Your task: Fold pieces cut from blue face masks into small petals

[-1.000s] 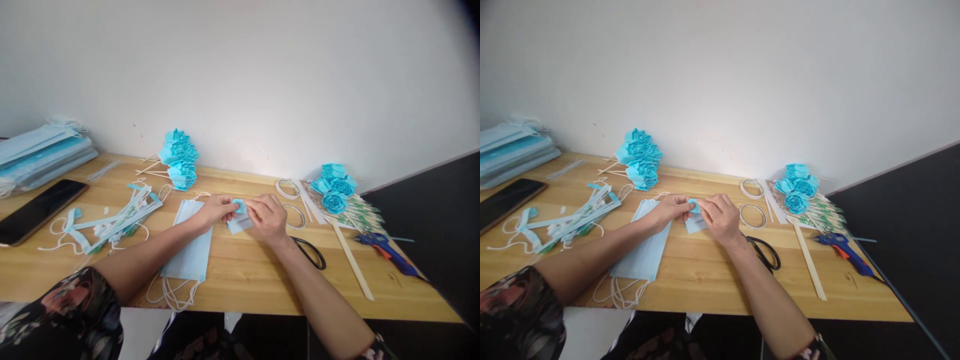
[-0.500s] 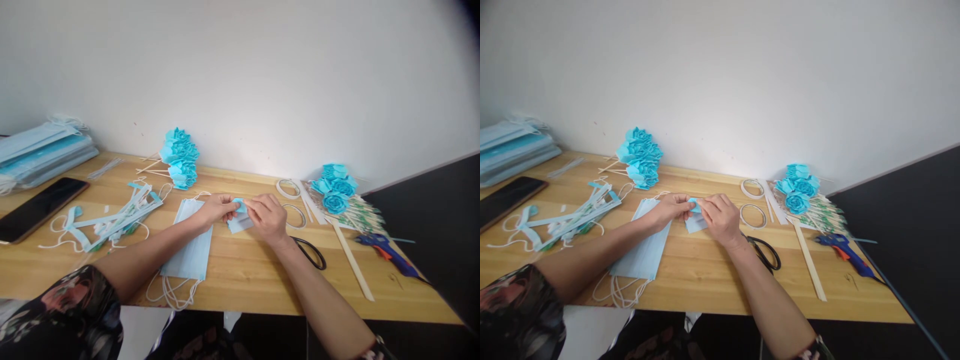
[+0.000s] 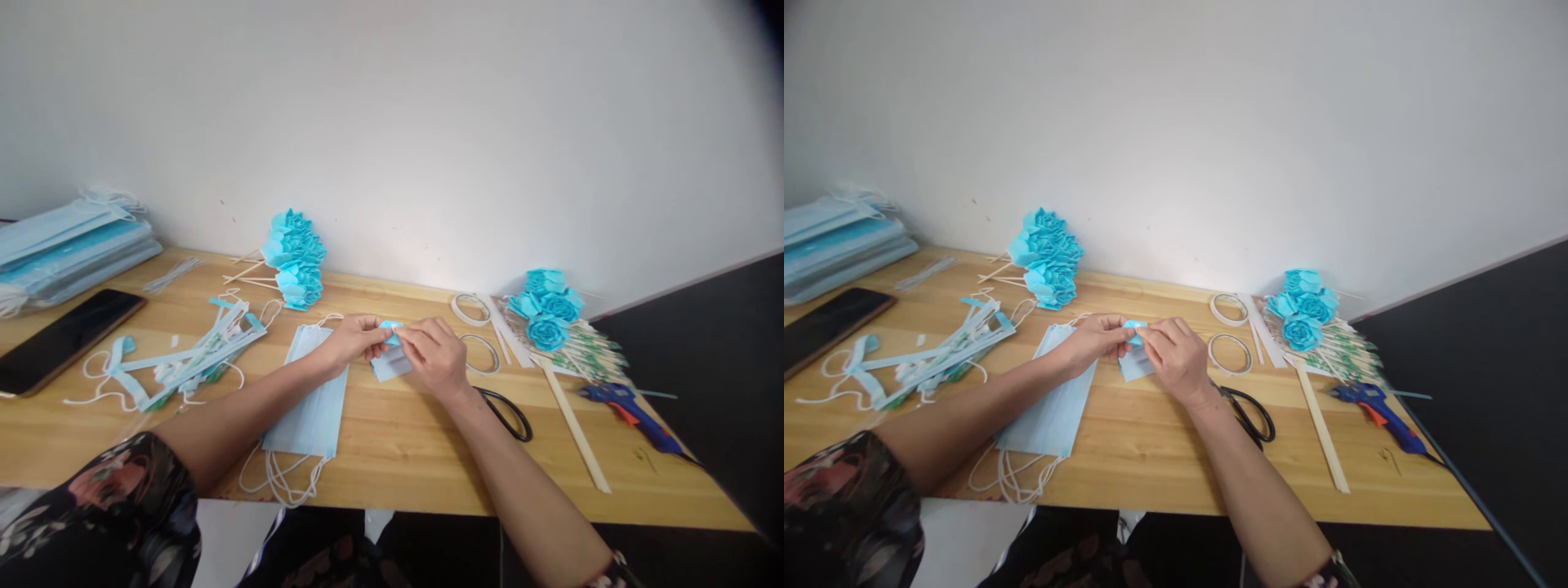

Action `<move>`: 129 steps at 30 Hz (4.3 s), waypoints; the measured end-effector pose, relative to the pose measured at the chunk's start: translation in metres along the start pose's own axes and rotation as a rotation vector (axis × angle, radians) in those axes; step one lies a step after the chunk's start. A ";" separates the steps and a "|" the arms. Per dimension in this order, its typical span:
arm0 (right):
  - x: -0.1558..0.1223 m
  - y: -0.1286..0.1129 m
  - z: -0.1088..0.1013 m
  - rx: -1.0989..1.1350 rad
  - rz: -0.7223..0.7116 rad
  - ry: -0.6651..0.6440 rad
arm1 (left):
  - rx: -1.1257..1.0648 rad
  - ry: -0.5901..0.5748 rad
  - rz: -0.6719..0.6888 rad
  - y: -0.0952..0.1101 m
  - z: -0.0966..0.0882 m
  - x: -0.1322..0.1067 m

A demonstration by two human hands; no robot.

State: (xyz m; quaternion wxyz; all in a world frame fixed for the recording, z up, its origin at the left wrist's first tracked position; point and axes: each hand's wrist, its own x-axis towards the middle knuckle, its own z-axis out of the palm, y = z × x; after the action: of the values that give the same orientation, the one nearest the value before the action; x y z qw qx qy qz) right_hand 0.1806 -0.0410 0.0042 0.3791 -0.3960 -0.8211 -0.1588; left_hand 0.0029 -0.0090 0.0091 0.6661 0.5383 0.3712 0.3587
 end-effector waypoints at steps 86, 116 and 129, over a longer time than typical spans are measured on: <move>-0.001 -0.002 0.008 0.899 0.781 -0.131 | 0.449 -0.119 0.301 -0.020 -0.003 0.007; -0.054 0.012 -0.071 -0.037 0.570 -0.459 | 0.429 0.038 0.329 -0.005 -0.001 -0.002; -0.049 0.015 -0.050 -0.120 0.632 -0.467 | 0.426 0.041 0.318 -0.008 -0.003 0.001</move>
State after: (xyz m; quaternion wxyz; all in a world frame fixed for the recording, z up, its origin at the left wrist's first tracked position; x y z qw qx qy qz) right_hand 0.2367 -0.0857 0.0000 0.1885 -0.6762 -0.7121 0.0125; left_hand 0.0008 -0.0078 0.0009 0.4654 0.7106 0.3626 0.3834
